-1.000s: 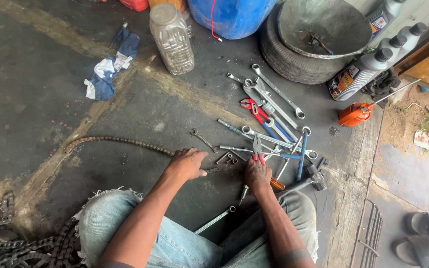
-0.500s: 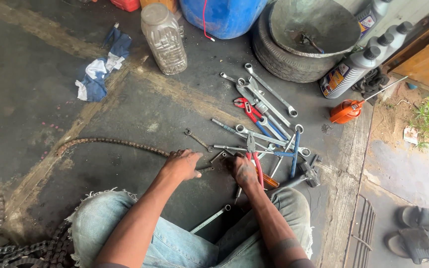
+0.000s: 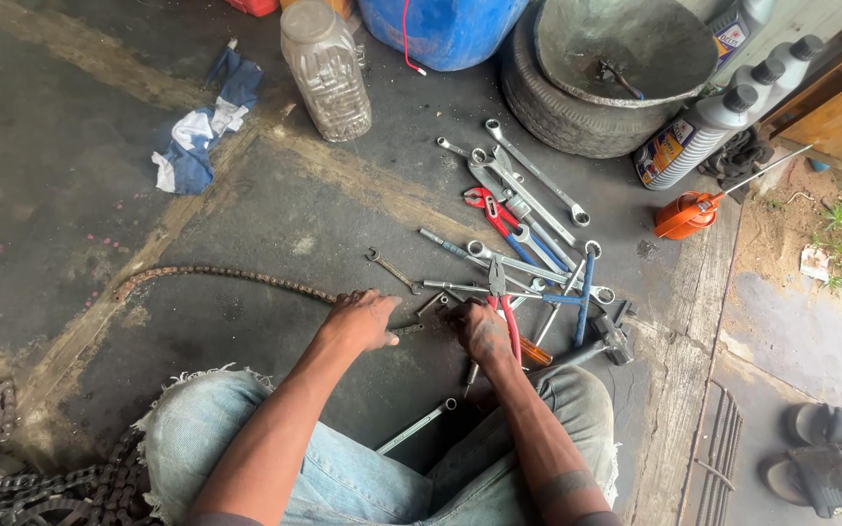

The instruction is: The person sits on the workshop floor repairing a motorcycle drive chain. They hold the chain across their lap, fit a link component onto the chain end, use pliers to position parts, and strike the link with a hammer to seat it, repeating the fitting and hammering on the chain.

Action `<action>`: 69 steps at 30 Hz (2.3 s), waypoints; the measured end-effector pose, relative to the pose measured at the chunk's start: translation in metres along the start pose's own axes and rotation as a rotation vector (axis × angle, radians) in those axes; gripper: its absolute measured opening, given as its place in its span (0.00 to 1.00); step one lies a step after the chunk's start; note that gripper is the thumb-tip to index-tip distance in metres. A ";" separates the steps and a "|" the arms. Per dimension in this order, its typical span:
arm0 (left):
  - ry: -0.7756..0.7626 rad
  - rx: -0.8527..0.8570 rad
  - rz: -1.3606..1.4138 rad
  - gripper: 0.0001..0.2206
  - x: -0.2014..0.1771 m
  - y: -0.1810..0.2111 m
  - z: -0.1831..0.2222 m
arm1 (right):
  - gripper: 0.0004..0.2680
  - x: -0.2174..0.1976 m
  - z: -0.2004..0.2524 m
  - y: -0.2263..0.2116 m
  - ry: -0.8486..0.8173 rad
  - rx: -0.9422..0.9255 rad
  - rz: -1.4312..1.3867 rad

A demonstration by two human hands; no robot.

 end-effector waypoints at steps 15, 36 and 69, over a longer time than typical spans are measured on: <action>-0.004 -0.013 0.016 0.36 0.003 0.000 -0.008 | 0.06 -0.024 -0.002 0.078 0.563 0.478 -1.207; -0.001 -0.007 -0.049 0.32 0.030 -0.001 -0.041 | 0.07 -0.011 0.012 0.017 0.339 0.187 -0.232; 0.463 0.642 0.852 0.12 -0.036 0.048 0.027 | 0.11 -0.085 0.042 -0.051 0.345 0.157 -1.247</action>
Point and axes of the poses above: each hand's wrist, its own z-axis away from the middle knuckle, its own x-axis out of the palm, y = z × x, the point moved 4 cm from there along -z, towards the middle knuckle, and after that the axes turned 9 degrees about -x, right-handed, at the moved point
